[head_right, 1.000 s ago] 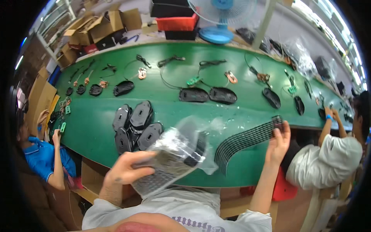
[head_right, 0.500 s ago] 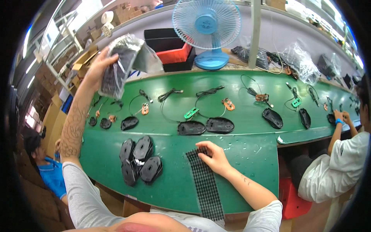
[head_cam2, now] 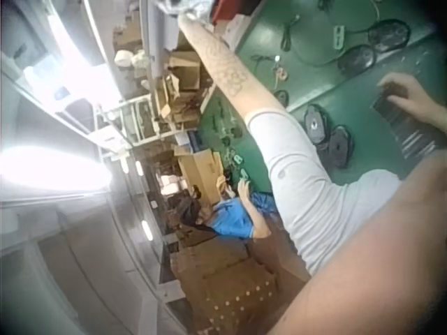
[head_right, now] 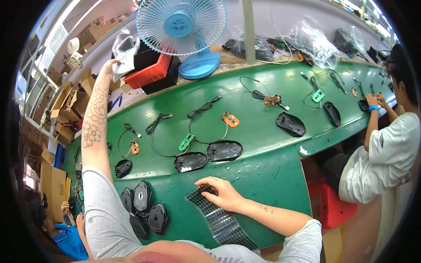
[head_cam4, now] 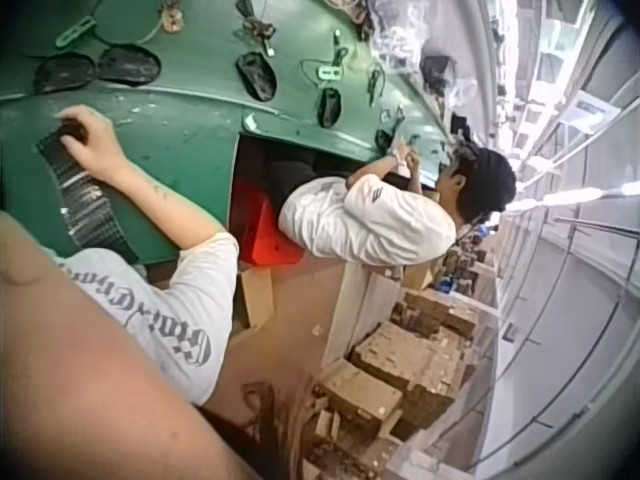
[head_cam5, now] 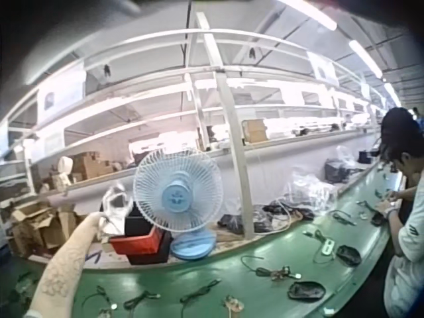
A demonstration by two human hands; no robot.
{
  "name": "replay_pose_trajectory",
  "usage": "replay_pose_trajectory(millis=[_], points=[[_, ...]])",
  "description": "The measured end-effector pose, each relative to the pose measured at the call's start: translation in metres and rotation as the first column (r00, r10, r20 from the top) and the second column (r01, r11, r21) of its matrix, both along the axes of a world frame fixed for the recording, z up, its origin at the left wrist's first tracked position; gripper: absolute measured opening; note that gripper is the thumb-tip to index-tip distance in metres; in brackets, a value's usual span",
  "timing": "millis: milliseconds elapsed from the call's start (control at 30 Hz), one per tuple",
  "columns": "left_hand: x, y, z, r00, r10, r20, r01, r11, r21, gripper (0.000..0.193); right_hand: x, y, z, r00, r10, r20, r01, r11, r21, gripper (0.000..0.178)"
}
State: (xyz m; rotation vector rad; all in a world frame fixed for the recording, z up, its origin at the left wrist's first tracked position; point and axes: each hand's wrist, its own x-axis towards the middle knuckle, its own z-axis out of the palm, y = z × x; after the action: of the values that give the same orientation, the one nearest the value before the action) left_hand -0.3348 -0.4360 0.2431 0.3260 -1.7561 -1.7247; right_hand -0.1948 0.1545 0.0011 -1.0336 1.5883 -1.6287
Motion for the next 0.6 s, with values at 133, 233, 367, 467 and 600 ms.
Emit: replay_pose_trajectory(millis=[133,233,367,467,600], points=[[-0.014,0.004,-0.037,0.986,0.014,0.165,-0.044,0.983,0.179,0.041,-0.001,0.001,0.000,1.000,0.011,-0.006,-0.011,1.000,-0.002,0.033],[-0.006,0.004,-0.046,0.959,0.029,0.284,-0.112,0.952,0.284,0.036,0.000,-0.001,0.001,1.000,0.021,-0.017,-0.021,1.000,-0.010,0.032],[0.020,0.005,-0.008,0.989,-0.060,-0.138,0.079,0.987,0.143,0.028,0.003,-0.001,0.001,0.999,0.034,-0.025,-0.034,0.999,-0.004,0.034],[0.043,0.015,0.032,0.891,-0.047,-0.451,0.103,0.990,0.100,0.026,0.004,-0.001,0.000,0.998,0.039,-0.039,-0.040,0.999,-0.003,0.034],[0.081,0.049,0.074,0.783,0.054,-0.619,0.122,0.963,0.239,0.025,0.007,-0.004,-0.001,0.998,0.038,-0.053,-0.039,0.999,-0.012,0.034]])
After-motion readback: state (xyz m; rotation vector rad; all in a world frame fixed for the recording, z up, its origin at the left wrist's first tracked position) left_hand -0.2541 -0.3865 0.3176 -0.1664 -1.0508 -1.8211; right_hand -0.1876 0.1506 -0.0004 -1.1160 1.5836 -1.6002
